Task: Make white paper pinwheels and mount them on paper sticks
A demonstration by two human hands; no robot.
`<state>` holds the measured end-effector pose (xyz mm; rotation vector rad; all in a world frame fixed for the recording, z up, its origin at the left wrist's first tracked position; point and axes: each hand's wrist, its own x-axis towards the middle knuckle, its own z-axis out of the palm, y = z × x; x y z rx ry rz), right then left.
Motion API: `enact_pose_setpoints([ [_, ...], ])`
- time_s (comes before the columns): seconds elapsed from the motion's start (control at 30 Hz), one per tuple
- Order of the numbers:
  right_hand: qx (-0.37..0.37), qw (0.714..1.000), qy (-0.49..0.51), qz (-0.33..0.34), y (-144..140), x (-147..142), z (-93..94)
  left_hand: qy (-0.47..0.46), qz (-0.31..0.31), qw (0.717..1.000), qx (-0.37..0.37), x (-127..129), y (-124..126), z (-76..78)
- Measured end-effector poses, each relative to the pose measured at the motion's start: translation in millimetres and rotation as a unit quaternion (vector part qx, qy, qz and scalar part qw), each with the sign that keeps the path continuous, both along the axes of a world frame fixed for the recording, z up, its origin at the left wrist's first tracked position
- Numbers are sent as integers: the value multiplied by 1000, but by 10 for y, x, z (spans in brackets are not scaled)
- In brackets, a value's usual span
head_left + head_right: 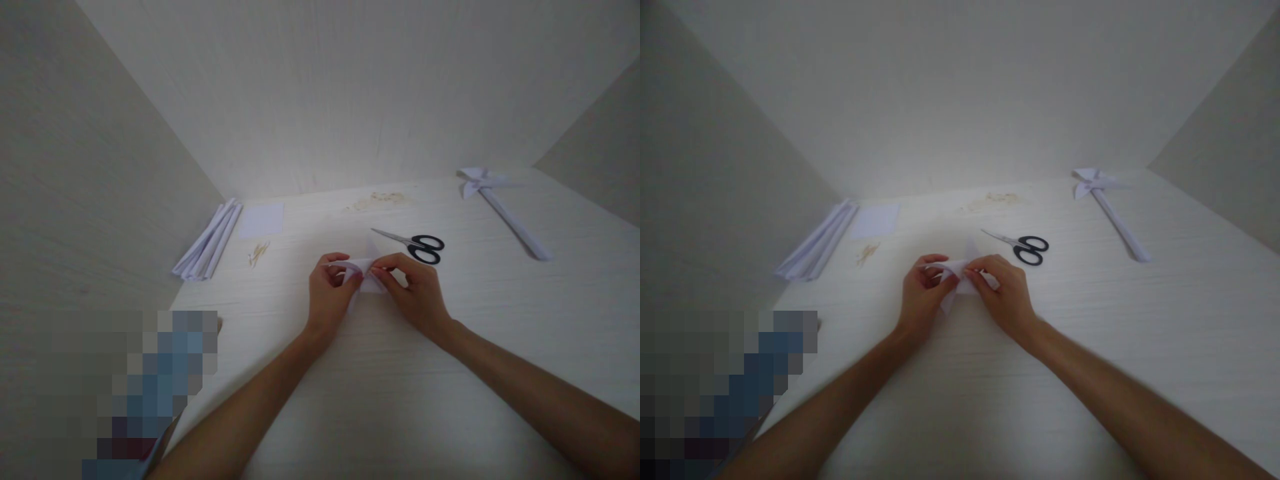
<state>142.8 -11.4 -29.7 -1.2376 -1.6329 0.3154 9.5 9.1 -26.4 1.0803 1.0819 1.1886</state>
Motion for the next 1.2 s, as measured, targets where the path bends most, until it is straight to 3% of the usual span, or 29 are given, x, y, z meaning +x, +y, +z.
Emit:
enact_pose_setpoints([
  [0.63, -56, 998, 22, 14, 22, 15, -16, 27, 17, 999, 7, 16, 2, 5],
  [0.97, -104, 990, 98, 2, 49, 18, -46, 54, 27, 998, 9, 15, 2, 6],
  [1.2, -117, 988, 102, -7, 41, 13, -29, 113, 58, 986, 107, -89, 80, -74],
])
